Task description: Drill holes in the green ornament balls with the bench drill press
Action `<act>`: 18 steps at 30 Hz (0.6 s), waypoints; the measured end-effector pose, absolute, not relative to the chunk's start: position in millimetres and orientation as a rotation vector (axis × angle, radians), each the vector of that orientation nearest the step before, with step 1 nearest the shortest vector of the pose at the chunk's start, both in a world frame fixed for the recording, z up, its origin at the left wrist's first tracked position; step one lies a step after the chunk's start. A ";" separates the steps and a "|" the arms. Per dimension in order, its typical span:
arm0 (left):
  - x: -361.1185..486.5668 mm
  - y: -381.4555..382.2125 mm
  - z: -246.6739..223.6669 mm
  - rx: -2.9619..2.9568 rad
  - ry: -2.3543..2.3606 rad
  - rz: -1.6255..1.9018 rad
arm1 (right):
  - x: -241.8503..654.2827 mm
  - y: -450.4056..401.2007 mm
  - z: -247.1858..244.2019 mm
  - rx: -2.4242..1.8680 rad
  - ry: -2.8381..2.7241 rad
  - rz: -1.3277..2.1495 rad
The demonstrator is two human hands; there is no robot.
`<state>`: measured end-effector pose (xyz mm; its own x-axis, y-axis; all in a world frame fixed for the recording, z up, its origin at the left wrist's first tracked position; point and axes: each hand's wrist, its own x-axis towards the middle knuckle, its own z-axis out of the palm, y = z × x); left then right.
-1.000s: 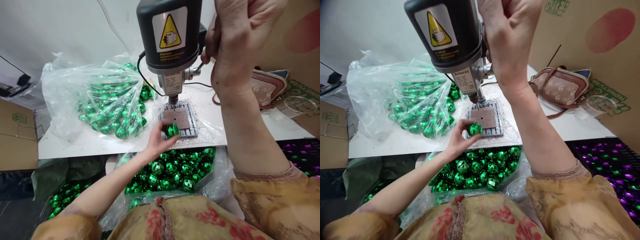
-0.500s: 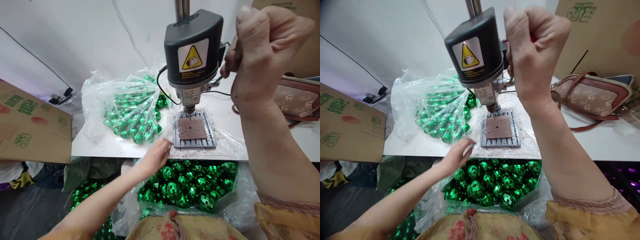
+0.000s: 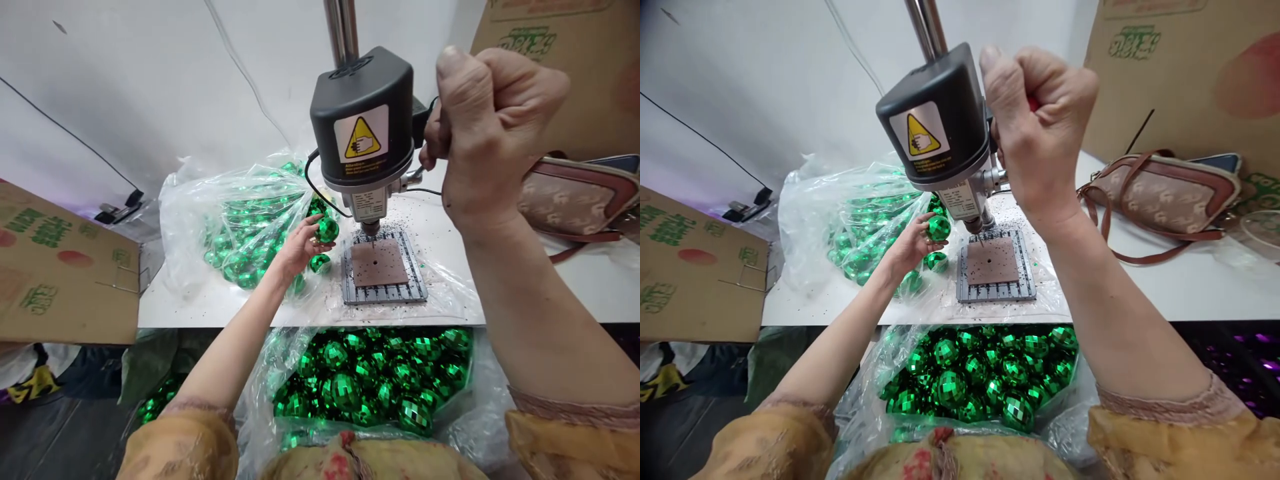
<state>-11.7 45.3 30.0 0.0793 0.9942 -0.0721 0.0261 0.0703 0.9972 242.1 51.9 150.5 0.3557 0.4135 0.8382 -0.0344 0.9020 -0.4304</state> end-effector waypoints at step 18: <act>52.2 4.3 -14.2 0.976 1.054 1.217 | 241.6 53.8 149.5 -0.305 -1.200 0.292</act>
